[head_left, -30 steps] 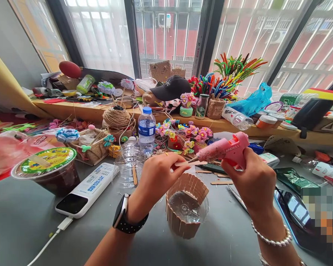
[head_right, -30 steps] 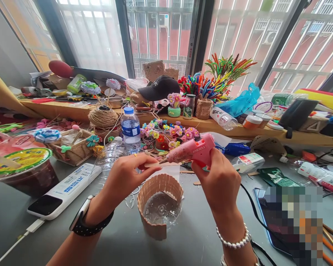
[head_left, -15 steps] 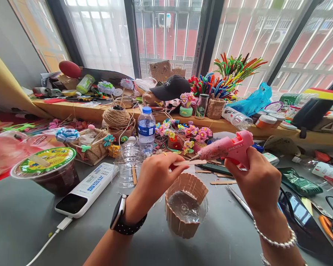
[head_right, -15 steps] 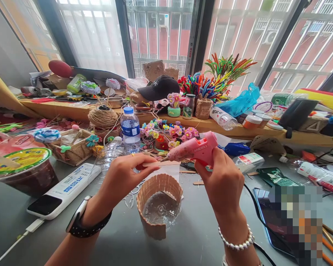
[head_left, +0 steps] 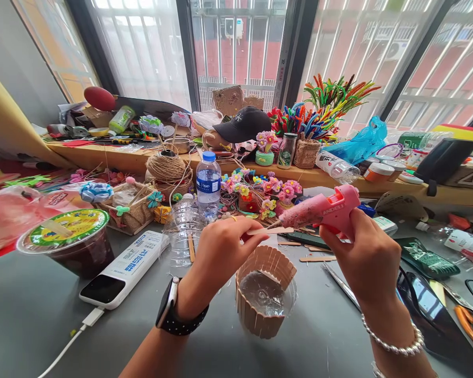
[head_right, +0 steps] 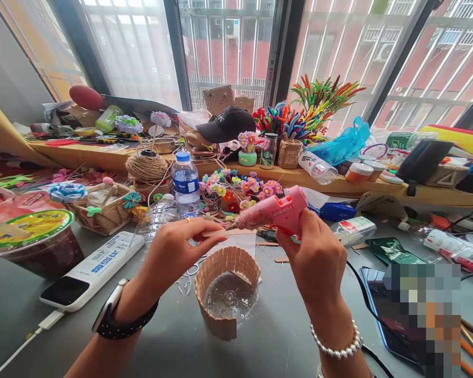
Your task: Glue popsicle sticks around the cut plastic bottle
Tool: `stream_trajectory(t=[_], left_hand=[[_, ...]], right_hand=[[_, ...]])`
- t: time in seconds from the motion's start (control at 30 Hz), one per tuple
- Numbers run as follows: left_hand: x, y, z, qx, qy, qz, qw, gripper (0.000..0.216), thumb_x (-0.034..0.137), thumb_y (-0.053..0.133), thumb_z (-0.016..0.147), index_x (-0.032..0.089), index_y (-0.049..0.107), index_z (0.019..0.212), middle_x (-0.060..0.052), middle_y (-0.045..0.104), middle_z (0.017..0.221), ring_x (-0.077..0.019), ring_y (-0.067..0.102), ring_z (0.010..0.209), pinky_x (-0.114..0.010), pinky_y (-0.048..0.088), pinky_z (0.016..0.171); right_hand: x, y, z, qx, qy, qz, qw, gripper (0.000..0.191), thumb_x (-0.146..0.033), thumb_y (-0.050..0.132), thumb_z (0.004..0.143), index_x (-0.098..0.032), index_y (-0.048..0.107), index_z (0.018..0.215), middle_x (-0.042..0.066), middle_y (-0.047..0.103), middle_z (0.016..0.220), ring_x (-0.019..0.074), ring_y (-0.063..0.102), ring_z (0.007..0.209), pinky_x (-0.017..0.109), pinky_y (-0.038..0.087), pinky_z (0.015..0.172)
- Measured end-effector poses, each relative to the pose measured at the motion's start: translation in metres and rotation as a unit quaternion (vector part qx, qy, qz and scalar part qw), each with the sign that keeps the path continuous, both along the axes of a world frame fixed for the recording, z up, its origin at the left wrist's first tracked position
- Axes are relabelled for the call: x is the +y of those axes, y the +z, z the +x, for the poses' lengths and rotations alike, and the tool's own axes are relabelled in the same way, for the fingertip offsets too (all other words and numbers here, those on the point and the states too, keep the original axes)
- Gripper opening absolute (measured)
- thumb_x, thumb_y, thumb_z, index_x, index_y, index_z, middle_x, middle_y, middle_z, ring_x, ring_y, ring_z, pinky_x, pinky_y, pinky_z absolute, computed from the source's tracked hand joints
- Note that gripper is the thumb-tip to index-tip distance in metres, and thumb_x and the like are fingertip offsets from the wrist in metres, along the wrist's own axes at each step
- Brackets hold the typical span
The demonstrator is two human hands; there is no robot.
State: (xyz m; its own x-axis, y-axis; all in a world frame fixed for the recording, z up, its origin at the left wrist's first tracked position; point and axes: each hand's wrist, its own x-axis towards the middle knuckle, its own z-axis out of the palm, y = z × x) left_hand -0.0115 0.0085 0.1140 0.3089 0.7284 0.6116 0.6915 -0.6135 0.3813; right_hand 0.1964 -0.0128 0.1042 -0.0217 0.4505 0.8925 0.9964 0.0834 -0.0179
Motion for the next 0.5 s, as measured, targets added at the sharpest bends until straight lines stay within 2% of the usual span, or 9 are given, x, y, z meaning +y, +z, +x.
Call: stream_trajectory(t=[0.5], left_hand=[[-0.0008,0.0005,0.0004,-0.002,-0.003,0.012,1.000,0.012,0.030,0.060,0.073,0.019,0.065,0.074,0.000,0.069,0.074,-0.0130,0.061,0.062,-0.021,0.046,0.056]], right_hand=[[-0.0016,-0.0005,-0.0009,-0.009,0.004,0.001,1.000,0.024,-0.039,0.049,0.077,-0.015,0.050,0.073,-0.003,0.044,0.053,0.0087,0.036,0.044,0.022,0.030,0.042]])
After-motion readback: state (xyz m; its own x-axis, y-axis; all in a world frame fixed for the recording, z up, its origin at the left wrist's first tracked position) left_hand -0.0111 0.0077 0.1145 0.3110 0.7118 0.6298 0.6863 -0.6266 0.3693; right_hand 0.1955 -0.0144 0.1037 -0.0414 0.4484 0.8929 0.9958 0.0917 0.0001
